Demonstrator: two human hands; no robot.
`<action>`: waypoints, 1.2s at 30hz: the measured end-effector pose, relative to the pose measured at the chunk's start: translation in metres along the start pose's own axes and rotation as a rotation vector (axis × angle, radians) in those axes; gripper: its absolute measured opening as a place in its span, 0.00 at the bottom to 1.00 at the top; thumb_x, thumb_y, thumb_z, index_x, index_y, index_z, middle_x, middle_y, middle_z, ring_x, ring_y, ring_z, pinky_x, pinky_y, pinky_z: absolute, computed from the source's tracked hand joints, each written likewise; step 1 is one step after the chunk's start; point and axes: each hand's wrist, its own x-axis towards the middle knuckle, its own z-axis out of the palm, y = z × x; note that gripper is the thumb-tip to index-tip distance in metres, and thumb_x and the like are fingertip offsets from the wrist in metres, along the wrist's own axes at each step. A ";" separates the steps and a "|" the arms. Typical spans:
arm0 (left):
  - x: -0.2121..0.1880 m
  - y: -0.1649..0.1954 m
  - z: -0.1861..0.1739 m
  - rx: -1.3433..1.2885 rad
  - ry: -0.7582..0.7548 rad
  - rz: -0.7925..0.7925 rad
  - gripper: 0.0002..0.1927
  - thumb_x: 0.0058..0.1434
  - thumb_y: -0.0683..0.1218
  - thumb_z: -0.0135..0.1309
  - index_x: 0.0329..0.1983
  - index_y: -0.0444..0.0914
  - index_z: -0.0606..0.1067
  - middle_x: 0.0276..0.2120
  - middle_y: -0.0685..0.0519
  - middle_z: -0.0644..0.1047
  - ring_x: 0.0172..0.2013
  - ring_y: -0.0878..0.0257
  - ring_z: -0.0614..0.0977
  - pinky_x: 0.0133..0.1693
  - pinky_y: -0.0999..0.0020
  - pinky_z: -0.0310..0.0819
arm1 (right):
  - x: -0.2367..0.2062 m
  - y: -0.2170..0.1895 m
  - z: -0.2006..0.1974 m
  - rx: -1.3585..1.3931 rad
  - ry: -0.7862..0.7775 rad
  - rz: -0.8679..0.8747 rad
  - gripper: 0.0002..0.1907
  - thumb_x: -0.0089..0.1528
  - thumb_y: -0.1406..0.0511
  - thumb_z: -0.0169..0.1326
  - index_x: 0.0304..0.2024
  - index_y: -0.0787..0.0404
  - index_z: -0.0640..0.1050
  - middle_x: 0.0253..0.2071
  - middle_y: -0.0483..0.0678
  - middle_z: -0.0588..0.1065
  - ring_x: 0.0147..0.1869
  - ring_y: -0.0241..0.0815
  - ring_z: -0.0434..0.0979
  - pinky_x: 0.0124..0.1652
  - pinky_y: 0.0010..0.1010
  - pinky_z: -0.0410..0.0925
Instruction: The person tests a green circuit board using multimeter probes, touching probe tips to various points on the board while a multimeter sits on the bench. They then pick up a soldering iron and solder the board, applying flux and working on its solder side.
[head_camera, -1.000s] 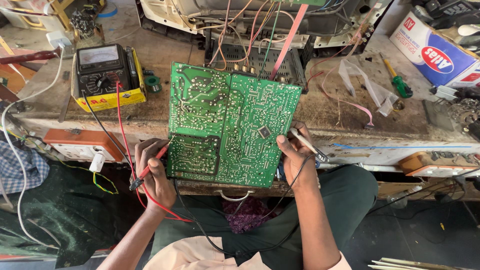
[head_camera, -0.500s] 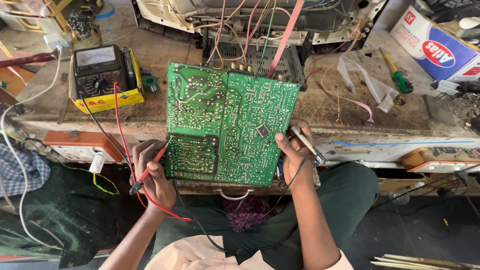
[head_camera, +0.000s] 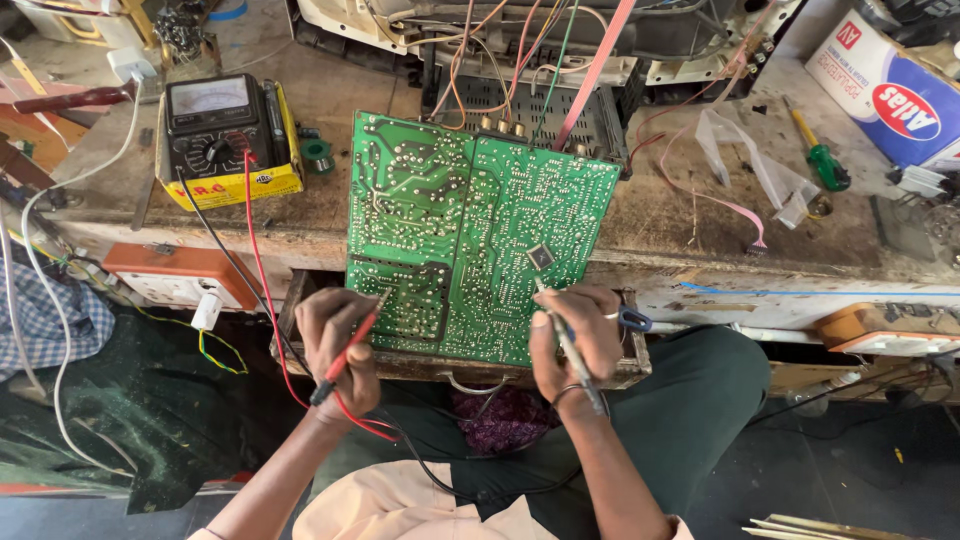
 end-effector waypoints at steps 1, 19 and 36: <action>-0.002 0.000 0.000 0.002 -0.017 0.037 0.30 0.79 0.62 0.34 0.52 0.33 0.75 0.49 0.44 0.73 0.54 0.46 0.73 0.60 0.50 0.65 | 0.002 -0.002 0.002 -0.046 -0.010 -0.041 0.10 0.66 0.67 0.56 0.49 0.61 0.76 0.42 0.50 0.80 0.49 0.48 0.77 0.55 0.42 0.69; -0.011 -0.002 0.002 -0.032 -0.021 0.032 0.29 0.77 0.61 0.38 0.51 0.32 0.76 0.49 0.43 0.73 0.54 0.45 0.73 0.60 0.48 0.66 | 0.007 -0.015 0.005 -0.118 -0.066 0.012 0.10 0.62 0.71 0.59 0.46 0.64 0.79 0.39 0.50 0.80 0.46 0.49 0.77 0.55 0.46 0.69; -0.011 -0.001 0.001 -0.019 -0.029 0.023 0.29 0.77 0.61 0.37 0.51 0.32 0.76 0.49 0.43 0.73 0.54 0.45 0.73 0.61 0.48 0.66 | 0.008 -0.014 0.008 -0.112 -0.065 0.011 0.07 0.65 0.69 0.58 0.46 0.63 0.80 0.36 0.49 0.80 0.45 0.46 0.77 0.54 0.44 0.68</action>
